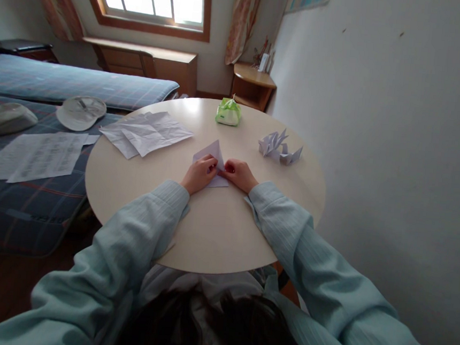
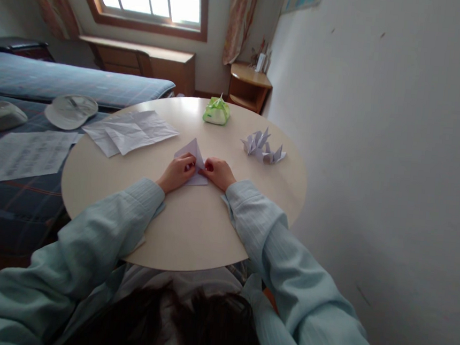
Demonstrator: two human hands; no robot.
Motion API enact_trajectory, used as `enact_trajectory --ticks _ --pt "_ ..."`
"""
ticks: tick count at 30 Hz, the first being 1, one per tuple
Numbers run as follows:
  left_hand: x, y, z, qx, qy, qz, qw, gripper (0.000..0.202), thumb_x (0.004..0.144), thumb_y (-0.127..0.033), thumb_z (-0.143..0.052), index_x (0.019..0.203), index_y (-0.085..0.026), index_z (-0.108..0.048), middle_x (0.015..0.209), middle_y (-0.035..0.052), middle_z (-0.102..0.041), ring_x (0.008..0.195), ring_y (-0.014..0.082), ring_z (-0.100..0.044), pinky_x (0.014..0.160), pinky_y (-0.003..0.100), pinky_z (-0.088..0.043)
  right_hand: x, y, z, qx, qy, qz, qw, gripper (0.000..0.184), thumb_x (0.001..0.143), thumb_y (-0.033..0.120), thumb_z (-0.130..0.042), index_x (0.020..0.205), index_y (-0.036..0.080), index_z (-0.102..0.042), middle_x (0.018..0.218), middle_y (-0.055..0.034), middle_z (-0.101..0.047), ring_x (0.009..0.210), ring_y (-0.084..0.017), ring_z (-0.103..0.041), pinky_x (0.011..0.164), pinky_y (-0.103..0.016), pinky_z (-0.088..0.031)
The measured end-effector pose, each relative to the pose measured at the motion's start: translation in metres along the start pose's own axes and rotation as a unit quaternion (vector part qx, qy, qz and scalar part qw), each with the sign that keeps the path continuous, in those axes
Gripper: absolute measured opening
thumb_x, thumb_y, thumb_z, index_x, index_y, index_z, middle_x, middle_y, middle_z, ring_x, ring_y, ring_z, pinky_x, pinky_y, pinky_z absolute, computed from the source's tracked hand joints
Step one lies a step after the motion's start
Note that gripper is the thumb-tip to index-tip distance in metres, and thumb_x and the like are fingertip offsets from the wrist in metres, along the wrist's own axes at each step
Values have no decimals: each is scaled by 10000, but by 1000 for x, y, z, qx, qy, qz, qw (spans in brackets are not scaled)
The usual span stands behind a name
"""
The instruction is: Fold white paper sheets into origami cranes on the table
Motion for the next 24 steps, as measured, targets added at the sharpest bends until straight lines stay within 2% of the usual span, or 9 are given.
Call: enact_trajectory --ticks 8,24 --pt "0 -2 1 1 2 -2 1000 117 711 -113 -432 608 -168 -440 712 16 -485 629 108 -438 605 237 -367 1 -2 -1 -5 1 -3 1000 217 677 313 -617 594 161 -486 598 23 -499 563 -80 -389 544 -211 -279" --pt "0 1 0 6 -12 -6 1000 87 717 -102 -444 683 -162 -496 709 10 -500 615 101 -449 585 225 -364 0 0 1 -4 -12 -9 1000 207 686 313 -601 601 160 -492 599 18 -505 564 -84 -396 548 -212 -285"
Point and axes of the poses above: each hand's wrist, its own x-axis towards the middle knuckle, its own z-axis out of the back of the hand, y = z × x, the point moved 3 cm from there along x, towards the middle knuckle
